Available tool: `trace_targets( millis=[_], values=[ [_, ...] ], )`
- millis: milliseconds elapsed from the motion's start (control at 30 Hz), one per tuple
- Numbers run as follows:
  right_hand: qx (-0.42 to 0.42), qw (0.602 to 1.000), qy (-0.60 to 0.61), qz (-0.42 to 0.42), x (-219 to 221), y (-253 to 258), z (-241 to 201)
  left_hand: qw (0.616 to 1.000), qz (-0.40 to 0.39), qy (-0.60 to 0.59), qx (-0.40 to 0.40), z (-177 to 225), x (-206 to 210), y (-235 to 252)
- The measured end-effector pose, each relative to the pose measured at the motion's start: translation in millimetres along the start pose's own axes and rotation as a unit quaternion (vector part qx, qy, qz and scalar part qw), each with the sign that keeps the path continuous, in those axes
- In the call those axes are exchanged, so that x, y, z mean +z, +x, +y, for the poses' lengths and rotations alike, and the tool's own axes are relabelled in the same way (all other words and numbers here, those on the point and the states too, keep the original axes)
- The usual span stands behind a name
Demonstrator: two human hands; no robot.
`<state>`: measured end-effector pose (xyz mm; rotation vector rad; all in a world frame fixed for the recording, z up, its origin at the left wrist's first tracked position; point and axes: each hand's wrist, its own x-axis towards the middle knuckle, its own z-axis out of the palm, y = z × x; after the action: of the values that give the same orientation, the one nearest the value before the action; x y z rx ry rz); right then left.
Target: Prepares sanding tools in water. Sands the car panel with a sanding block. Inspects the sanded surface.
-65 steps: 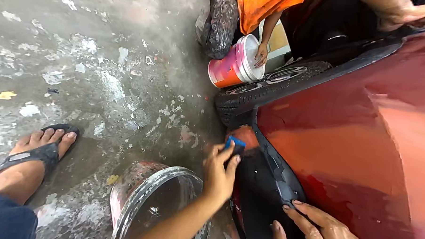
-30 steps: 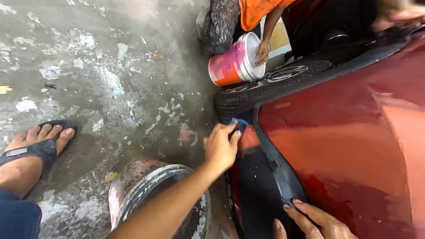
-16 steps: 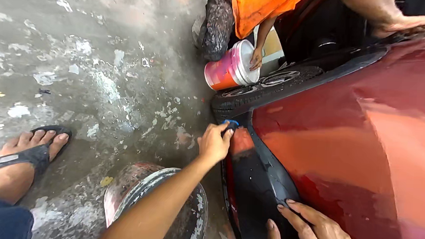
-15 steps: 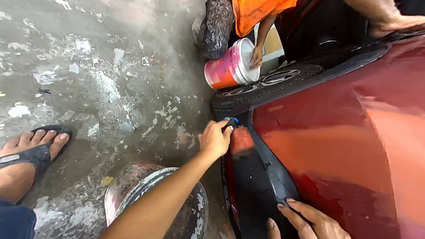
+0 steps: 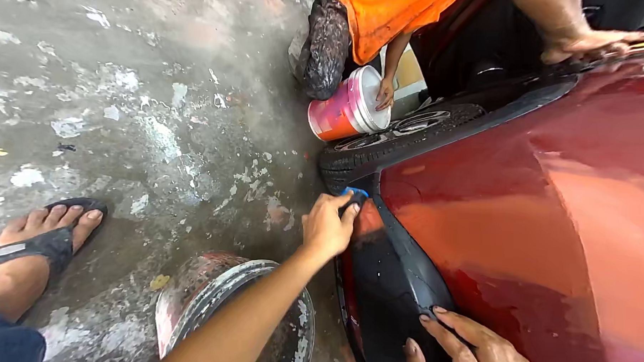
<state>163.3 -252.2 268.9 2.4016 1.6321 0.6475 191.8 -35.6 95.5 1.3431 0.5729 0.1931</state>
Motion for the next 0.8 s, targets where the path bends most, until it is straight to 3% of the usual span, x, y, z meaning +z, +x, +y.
trace_targets(
  millis=[67, 200, 367, 500, 600, 667, 800],
  values=[
    [0.000, 1.000, -0.002, 0.004, 0.8, -0.9, -0.5, 1.000, 0.002, 0.013, 0.002, 1.7, -2.0, 13.3],
    [-0.006, 1.000, 0.005, 0.007, 1.7, 3.9, 1.5, 1.000, 0.009, 0.006, 0.005, 10.1, -0.4, -14.4],
    [0.000, 1.000, -0.004, -0.003, -0.6, -1.7, -1.3, 0.999, -0.010, 0.044, 0.011, 10.3, -6.2, 10.5],
    [0.000, 1.000, -0.004, 0.001, 0.7, 3.8, 0.6, 0.999, 0.017, 0.029, 0.032, 12.0, 1.3, -17.7],
    [0.006, 1.000, -0.009, -0.002, -0.3, -0.2, -1.2, 0.999, 0.015, 0.033, 0.041, 4.3, 1.6, 0.5],
    [0.006, 1.000, -0.009, -0.002, -0.7, -0.9, -2.4, 0.997, 0.043, 0.030, 0.061, 2.3, 4.8, 0.9],
    [0.000, 1.000, 0.003, 0.001, 0.9, 4.7, 1.6, 0.985, 0.116, -0.027, 0.122, -8.6, 27.1, -43.5]
  ],
)
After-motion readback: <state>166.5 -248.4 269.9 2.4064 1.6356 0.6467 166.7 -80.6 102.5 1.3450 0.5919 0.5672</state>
